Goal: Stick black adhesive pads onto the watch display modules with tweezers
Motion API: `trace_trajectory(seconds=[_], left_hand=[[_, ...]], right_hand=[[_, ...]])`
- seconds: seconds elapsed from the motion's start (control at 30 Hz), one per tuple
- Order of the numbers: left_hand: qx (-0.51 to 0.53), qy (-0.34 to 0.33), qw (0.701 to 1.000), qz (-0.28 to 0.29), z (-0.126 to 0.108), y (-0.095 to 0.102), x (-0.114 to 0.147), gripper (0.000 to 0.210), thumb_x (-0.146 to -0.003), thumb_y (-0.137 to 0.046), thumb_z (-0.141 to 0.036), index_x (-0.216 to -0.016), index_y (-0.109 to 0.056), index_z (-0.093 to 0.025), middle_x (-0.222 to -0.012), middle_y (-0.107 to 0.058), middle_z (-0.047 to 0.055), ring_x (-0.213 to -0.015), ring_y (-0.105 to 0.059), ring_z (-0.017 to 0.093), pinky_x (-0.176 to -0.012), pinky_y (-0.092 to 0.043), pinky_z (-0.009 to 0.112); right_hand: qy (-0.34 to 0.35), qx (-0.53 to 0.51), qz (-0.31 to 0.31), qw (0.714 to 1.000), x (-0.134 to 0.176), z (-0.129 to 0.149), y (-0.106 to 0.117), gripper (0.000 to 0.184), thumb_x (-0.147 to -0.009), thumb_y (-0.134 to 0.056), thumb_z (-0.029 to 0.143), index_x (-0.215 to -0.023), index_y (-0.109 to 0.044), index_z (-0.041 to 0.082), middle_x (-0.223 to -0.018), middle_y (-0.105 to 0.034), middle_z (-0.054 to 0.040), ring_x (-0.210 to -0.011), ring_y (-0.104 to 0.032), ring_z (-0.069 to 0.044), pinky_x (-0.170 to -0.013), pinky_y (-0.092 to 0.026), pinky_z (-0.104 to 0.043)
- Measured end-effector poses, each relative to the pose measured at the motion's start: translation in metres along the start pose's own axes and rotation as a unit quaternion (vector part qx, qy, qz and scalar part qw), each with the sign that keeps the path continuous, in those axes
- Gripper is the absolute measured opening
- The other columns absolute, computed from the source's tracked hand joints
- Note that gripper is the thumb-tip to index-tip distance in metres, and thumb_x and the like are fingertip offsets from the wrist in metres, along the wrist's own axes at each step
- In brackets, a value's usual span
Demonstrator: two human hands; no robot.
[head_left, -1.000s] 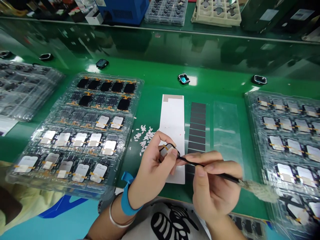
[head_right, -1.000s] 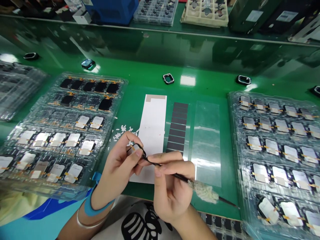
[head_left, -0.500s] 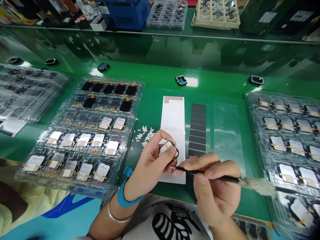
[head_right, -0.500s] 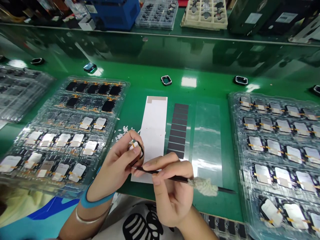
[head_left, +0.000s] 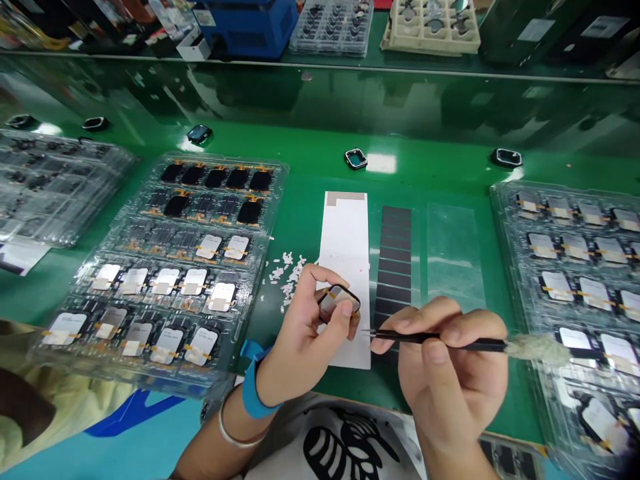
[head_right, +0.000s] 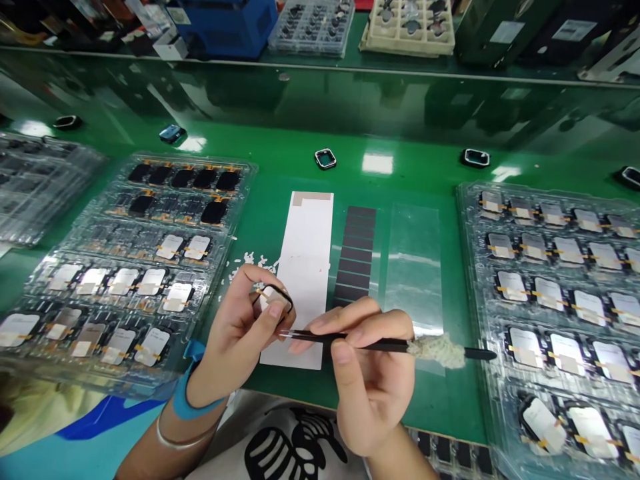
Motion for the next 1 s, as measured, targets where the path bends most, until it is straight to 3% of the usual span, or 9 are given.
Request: trace_trajectory(seconds=[0.13, 0.37, 0.67, 0.83, 1.0], left_hand=[[-0.012, 0.010, 1.000, 0.010, 0.001, 0.000, 0.002, 0.017, -0.101, -0.051, -0.038, -0.103, -0.041, -0.024, -0.069, -0.049, -0.005, -0.058, -0.047, 0.009, -0.051, -0.033, 0.019], [-0.043, -0.006, 0.998, -0.034, 0.002, -0.001, 0.001, 0.020, -0.097, -0.060, -0.034, -0.094, -0.044, -0.023, -0.063, -0.043, -0.008, -0.049, -0.036, 0.006, -0.043, -0.025, 0.016], [-0.009, -0.027, 0.999, -0.046, 0.002, -0.003, 0.001, 0.017, -0.097, -0.060, -0.029, -0.094, -0.044, -0.024, -0.066, -0.047, -0.007, -0.050, -0.040, 0.006, -0.044, -0.028, 0.015], [-0.012, -0.014, 1.000, -0.016, 0.005, -0.002, 0.003, 0.007, -0.102, -0.051, -0.026, -0.102, -0.044, -0.025, -0.070, -0.054, -0.006, -0.054, -0.043, 0.007, -0.050, -0.035, 0.018], [-0.089, 0.002, 0.995, 0.037, 0.007, -0.003, 0.004, 0.008, -0.107, -0.034, -0.027, -0.105, -0.042, -0.025, -0.087, -0.065, 0.000, -0.064, -0.050, 0.010, -0.066, -0.045, 0.025]], right_hand=[[-0.001, -0.006, -0.021, 1.000, -0.001, 0.001, 0.002, 0.015, -0.095, -0.050, 0.009, -0.099, -0.056, 0.022, -0.089, -0.063, -0.0018, -0.080, -0.067, -0.015, -0.058, -0.060, -0.029], [-0.008, -0.001, -0.028, 1.000, -0.002, 0.002, 0.004, 0.015, -0.095, -0.051, 0.010, -0.099, -0.055, 0.023, -0.088, -0.062, -0.0013, -0.078, -0.067, -0.014, -0.058, -0.062, -0.030], [-0.013, -0.009, -0.030, 0.999, 0.000, 0.001, 0.003, 0.016, -0.094, -0.051, 0.009, -0.100, -0.056, 0.022, -0.088, -0.062, -0.0019, -0.080, -0.067, -0.015, -0.055, -0.059, -0.027], [-0.007, 0.025, -0.088, 0.996, -0.006, 0.005, 0.006, 0.014, -0.093, -0.054, 0.009, -0.098, -0.058, 0.022, -0.087, -0.065, -0.0015, -0.076, -0.069, -0.015, -0.058, -0.061, -0.029], [-0.034, 0.135, -0.143, 0.980, -0.013, 0.016, 0.039, 0.015, -0.088, -0.064, 0.008, -0.095, -0.058, 0.021, -0.092, -0.069, -0.0013, -0.074, -0.073, -0.014, -0.071, -0.063, -0.028]])
Point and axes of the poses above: each hand's wrist, its own x-axis away from the middle knuckle, its own y-axis out of the back of the hand, z = x × y, the point moved 1 cm from there along -x, towards the middle knuckle
